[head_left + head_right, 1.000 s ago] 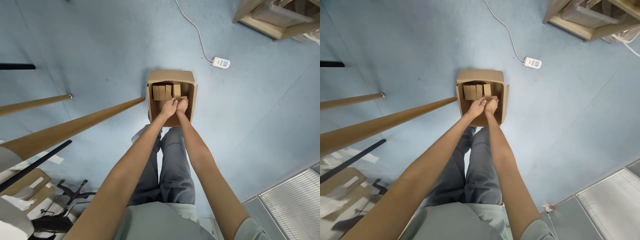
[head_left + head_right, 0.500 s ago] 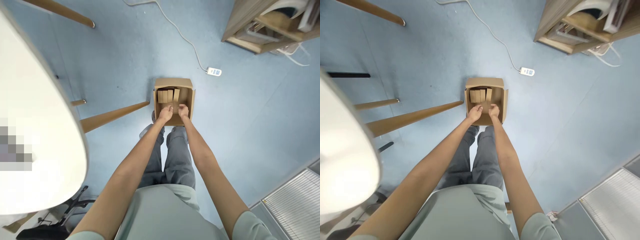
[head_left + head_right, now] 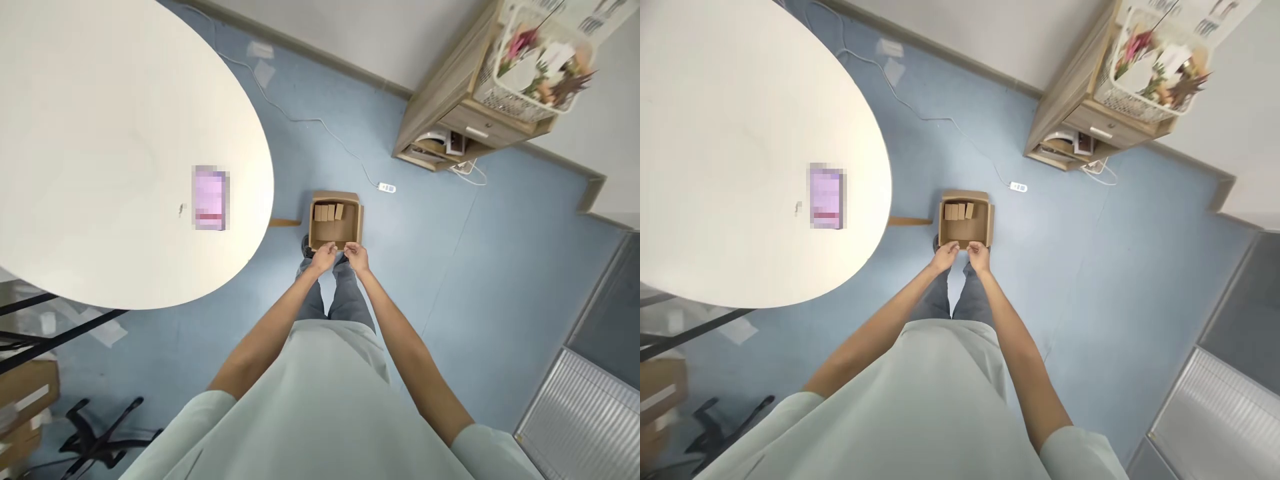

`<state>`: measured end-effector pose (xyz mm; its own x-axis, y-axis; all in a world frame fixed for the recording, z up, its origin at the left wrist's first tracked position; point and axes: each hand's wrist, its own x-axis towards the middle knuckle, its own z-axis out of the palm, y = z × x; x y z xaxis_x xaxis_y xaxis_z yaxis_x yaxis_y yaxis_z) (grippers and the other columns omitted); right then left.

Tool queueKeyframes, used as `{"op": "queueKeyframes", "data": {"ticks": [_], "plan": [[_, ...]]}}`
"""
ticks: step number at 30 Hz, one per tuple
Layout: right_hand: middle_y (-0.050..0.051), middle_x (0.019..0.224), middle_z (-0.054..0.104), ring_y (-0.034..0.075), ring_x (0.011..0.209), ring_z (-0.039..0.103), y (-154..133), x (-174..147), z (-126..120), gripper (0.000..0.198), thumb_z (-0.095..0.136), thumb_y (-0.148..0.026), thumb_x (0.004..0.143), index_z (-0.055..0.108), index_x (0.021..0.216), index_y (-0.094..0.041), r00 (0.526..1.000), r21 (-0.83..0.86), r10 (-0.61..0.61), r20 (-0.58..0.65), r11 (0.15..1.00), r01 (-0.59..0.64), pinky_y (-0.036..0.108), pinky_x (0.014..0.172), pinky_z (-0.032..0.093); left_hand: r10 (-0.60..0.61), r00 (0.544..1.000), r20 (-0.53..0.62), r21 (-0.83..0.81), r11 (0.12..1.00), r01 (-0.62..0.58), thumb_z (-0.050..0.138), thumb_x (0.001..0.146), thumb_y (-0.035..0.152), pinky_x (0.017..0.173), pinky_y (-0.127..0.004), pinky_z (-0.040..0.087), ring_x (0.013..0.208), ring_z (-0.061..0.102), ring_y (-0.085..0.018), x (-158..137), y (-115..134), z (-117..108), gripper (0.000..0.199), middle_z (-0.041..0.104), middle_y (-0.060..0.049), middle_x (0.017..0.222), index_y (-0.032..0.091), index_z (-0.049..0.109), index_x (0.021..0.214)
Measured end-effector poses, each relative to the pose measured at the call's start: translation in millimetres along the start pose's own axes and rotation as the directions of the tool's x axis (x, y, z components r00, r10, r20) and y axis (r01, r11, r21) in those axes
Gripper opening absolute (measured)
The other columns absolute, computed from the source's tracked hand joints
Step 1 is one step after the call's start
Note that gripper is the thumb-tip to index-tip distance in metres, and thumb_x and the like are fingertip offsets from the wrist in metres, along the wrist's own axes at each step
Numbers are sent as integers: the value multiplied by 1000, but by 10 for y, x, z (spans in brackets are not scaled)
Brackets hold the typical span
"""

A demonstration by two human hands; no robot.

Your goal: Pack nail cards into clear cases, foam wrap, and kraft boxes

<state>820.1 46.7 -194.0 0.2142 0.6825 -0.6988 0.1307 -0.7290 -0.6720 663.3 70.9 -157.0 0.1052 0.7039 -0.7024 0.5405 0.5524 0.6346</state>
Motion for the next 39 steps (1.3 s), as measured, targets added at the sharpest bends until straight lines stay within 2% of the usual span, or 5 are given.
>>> {"op": "queueKeyframes", "data": {"ticks": [10,18,26,32,39], "plan": [[12,110,87,28,111,82,-640,-1081,-655,28,81,-46,81,73,98,-25,990,88,-138,23,987,135,48,114,64,7,999,-34,-304,953,-17,60,107,37,121,-48,61,139,76,-32,-1333,500,-217,42,79,-18,150,15,81,135],[11,109,85,28,102,85,-988,-2044,-560,36,81,-51,85,72,106,-23,978,71,-204,-41,976,206,47,107,66,151,984,-98,-395,901,-177,68,103,56,120,-49,62,130,80,-32,-2190,401,-764,52,83,-17,142,17,82,134],[6,98,80,28,101,84,-1128,-3098,271,55,83,-66,83,74,114,-22,943,67,-329,-58,941,332,48,105,66,229,945,-233,-511,798,-319,74,98,66,121,-52,62,126,82,-32,-3048,-401,-1575,59,86,-17,134,18,84,130],[4,95,78,26,101,82,-1264,-3683,1164,58,85,-69,82,75,114,-21,918,52,-395,35,918,393,49,107,66,141,910,-390,-621,689,-373,78,93,71,120,-52,63,126,82,-33,-3678,-1180,-2219,69,85,-19,135,15,82,133],[10,112,83,28,109,80,-1598,-4075,2178,46,81,-63,90,80,114,-23,836,-51,-500,224,851,522,47,104,67,-9,851,-524,-661,635,-400,69,103,61,123,-50,61,131,80,-31,-4304,-1775,-2839,55,84,-15,140,20,81,137]]}}
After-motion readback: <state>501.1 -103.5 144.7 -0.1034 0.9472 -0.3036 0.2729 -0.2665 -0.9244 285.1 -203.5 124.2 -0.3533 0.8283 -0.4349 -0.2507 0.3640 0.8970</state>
